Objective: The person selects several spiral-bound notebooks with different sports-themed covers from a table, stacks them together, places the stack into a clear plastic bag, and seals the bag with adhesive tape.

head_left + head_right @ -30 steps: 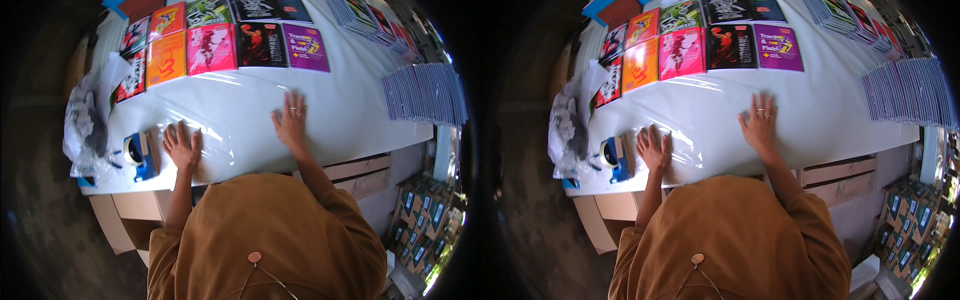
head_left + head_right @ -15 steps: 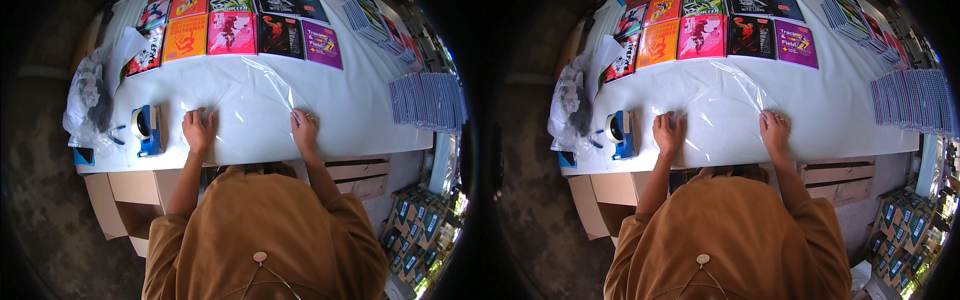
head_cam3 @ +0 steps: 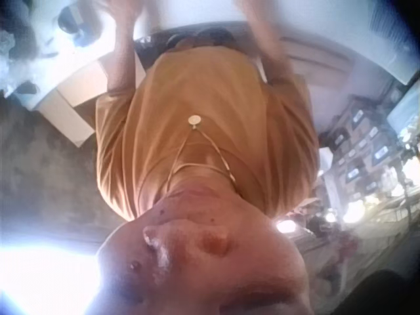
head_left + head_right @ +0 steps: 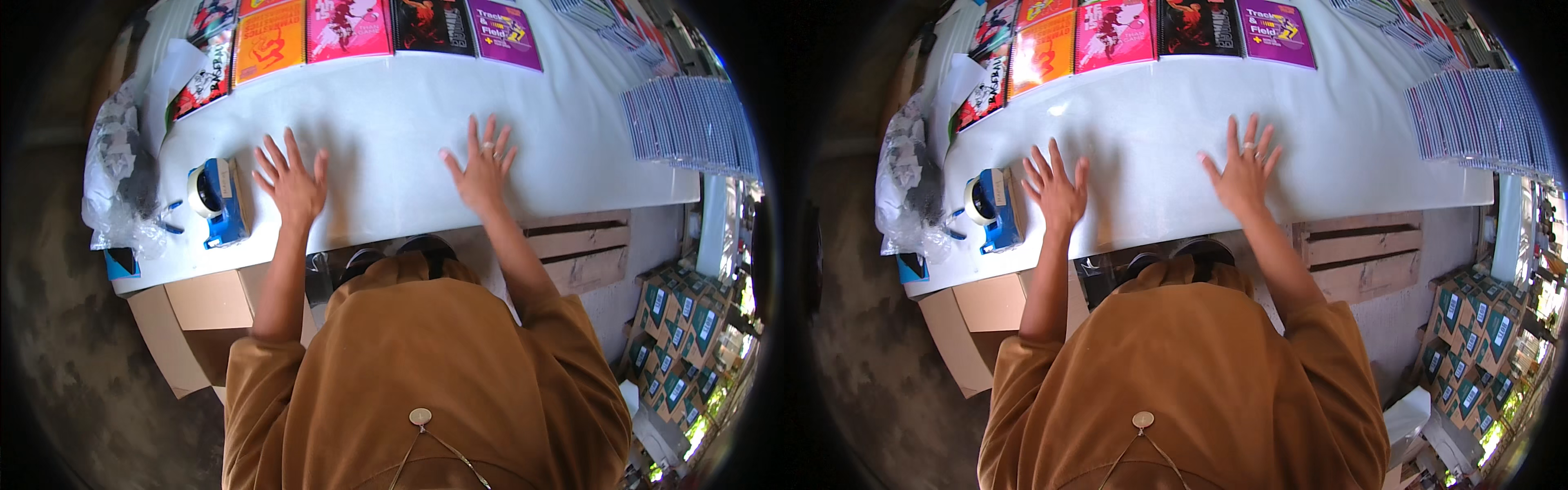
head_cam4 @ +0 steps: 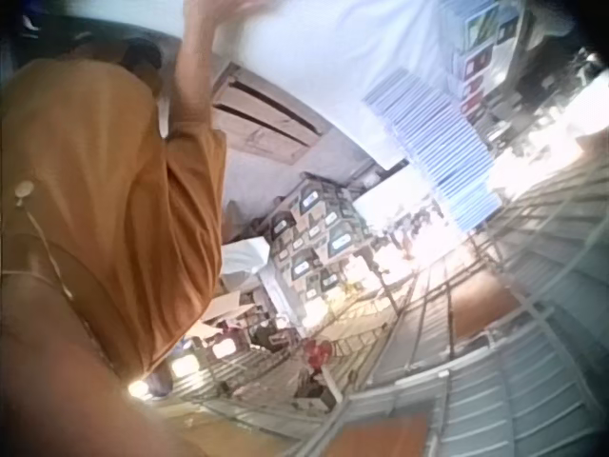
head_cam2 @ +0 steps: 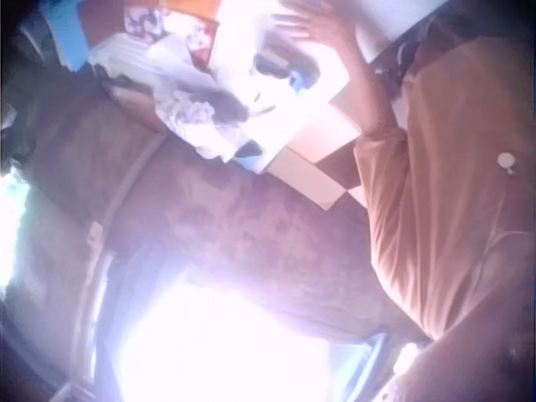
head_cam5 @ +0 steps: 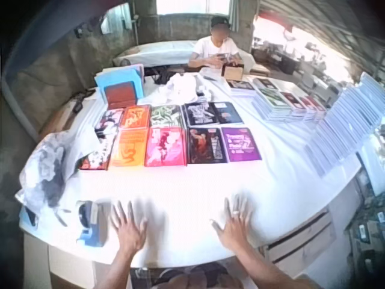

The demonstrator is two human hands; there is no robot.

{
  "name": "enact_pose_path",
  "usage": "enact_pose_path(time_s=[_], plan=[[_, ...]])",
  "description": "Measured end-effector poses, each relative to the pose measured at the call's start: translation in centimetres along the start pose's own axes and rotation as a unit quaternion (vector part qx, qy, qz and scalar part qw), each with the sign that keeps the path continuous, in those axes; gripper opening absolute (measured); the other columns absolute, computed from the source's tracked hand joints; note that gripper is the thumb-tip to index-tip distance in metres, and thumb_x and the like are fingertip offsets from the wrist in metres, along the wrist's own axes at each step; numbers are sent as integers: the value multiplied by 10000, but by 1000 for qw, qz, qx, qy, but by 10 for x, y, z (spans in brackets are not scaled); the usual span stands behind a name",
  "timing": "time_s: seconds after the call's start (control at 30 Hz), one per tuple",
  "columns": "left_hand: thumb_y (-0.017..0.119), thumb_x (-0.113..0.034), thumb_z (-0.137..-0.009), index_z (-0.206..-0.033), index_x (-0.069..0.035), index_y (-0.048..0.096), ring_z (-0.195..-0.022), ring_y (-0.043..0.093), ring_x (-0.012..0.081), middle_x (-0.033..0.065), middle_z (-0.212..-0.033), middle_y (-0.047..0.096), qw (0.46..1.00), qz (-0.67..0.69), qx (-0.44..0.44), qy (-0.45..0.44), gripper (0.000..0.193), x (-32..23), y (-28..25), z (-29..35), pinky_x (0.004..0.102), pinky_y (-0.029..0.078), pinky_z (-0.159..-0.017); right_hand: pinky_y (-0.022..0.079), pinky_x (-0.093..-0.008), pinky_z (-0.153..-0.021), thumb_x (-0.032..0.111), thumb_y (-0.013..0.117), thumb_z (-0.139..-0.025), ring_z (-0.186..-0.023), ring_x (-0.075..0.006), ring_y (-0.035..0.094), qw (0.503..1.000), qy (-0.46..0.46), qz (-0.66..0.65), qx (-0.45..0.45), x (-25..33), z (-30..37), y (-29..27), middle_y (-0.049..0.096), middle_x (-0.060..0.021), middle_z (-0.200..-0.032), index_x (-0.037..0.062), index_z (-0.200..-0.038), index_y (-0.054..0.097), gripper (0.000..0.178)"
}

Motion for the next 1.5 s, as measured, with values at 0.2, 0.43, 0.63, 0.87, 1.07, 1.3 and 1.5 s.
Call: enact_pose_path(time_s=[0.2,0.43,0.63,0.87,1.07,1.3,1.5], plan=[[411,-627,-831,-1427,-190,235,-1373,55,360,146,-1490,125,992,-51,108,44,760,11,18,85,547,37,-1074,4,-676,-996,615,402,-842,-1359,-417,13,995,-41,54,68,-3,45,27,87,-183,-1487,167,-1433,201,769],[527,-510,-829,-1321,-153,416,-1288,281,360,163,-1378,351,993,7,45,109,618,21,9,23,524,205,-1033,72,-603,-1043,565,455,-840,-1349,-370,129,994,15,62,88,8,20,27,184,-154,-1465,186,-1418,251,720],[633,-427,-790,-1269,-87,442,-1201,386,370,177,-1320,404,977,75,-201,21,618,33,-14,-58,454,339,-967,289,-438,-953,386,616,-796,-1082,-318,453,934,118,68,-331,-65,-69,-20,562,-132,-1105,145,-1137,573,420],[602,-221,-865,-991,-58,505,-764,571,263,125,-885,573,949,265,-168,-19,228,26,2,-66,342,462,-690,340,-399,-825,216,643,-798,-896,-196,533,922,118,-264,-258,-60,-64,2,615,-44,-927,96,-882,606,151],[638,-150,-821,-934,-49,497,-853,524,244,106,-931,548,925,116,-360,27,207,17,-72,-89,389,398,-726,352,-375,-771,161,649,-786,-846,-194,535,897,151,-219,-352,-64,-84,-36,561,-1,-852,146,-901,574,138],[450,-582,-838,-1412,-120,256,-1360,41,412,213,-1472,124,995,-1,-62,78,763,-52,-8,-53,562,46,-1067,331,-417,-874,199,684,-755,-1080,-263,474,942,186,-82,-268,-75,-109,-11,539,-68,-1080,144,-1132,518,415],[375,-637,-830,-1422,-151,233,-1372,32,372,191,-1482,104,997,-23,70,27,779,-33,32,15,573,27,-1065,137,-539,-1045,390,602,-810,-1340,-365,161,985,-106,-89,-106,46,-35,-20,218,-155,-1448,61,-1392,251,755]])
Point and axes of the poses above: each hand's wrist, its own z-axis away from the middle knuckle, its own y-axis out of the palm, x = y × z, the point moved 10 cm from there along -z, towards the middle knuckle
